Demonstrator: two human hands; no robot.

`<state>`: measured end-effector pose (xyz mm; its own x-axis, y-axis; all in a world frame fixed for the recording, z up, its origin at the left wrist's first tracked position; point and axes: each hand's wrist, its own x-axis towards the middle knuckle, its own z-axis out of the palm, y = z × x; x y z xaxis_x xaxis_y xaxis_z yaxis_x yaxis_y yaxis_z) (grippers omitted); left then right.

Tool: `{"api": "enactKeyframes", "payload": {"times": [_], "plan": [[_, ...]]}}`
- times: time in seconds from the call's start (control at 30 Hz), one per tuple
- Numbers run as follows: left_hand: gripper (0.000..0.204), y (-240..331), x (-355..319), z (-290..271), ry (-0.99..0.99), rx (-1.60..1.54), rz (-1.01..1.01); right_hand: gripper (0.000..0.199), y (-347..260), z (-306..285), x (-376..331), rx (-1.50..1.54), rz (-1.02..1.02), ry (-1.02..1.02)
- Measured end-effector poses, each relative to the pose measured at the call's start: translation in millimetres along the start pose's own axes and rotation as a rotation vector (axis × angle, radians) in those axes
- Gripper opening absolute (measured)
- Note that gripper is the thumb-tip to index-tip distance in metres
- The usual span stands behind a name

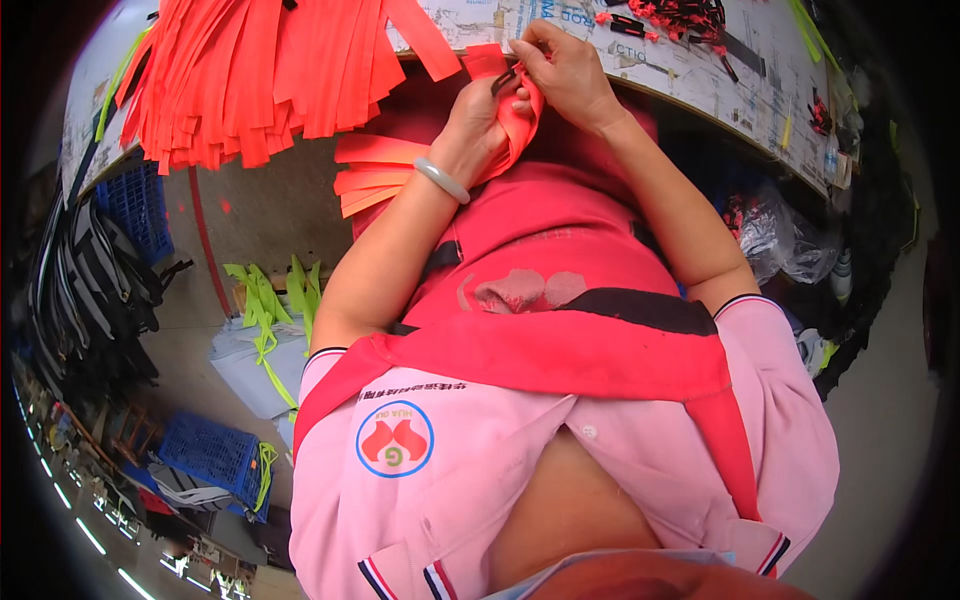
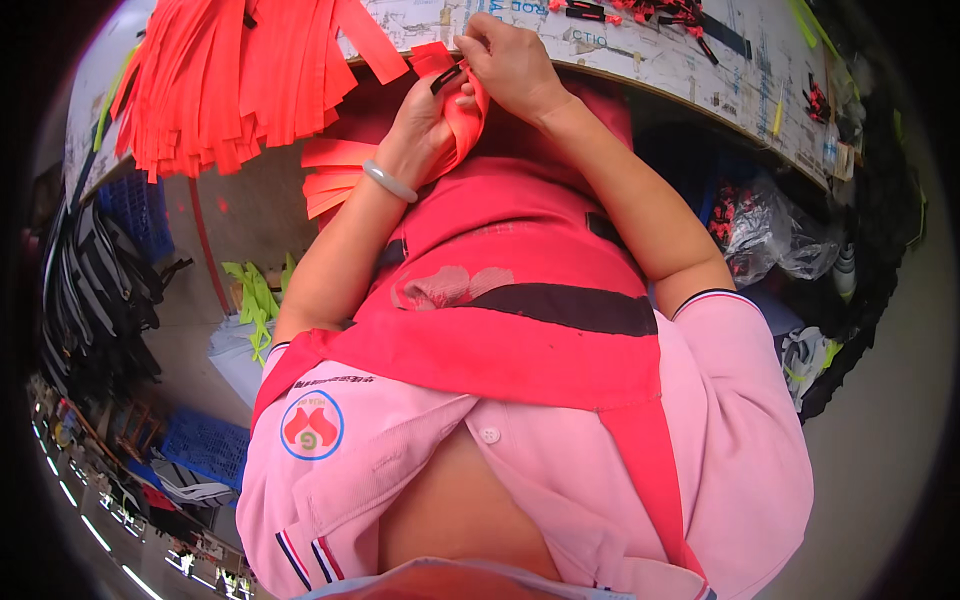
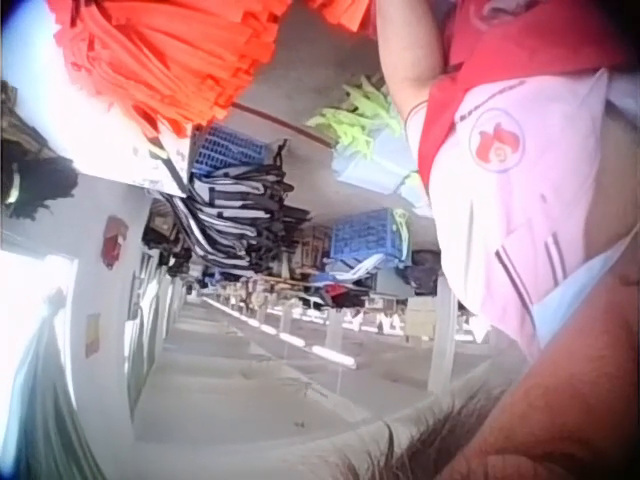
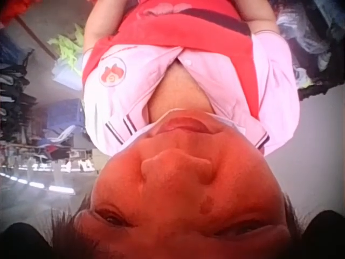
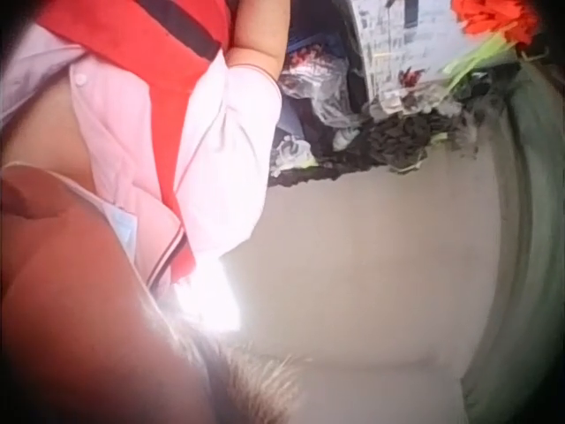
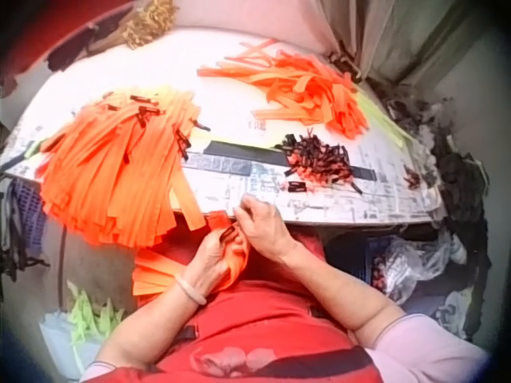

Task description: Threading red fabric straps through small black plastic buckles.

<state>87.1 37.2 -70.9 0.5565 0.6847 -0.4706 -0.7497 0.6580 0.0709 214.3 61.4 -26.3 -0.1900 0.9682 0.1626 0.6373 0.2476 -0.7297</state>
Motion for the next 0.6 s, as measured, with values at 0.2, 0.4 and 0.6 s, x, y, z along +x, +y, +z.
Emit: {"api": "enactKeyframes", "payload": {"times": [0.2,0.4,0.6], "plan": [[0.013,2.5,-51.9,23.4,0.069,0.662,0.511,0.021,-32.3,-34.5,-33.1,0.575,0.379,-0.212],[0.008,7.6,-84.5,32.1,0.016,0.919,0.757,0.014,-60.4,-41.5,-47.1,0.612,0.209,-0.197],[0.007,12.3,-94.6,42.2,-0.033,1.006,0.855,0.014,-63.5,-45.3,-51.2,0.633,0.197,-0.199]]}}
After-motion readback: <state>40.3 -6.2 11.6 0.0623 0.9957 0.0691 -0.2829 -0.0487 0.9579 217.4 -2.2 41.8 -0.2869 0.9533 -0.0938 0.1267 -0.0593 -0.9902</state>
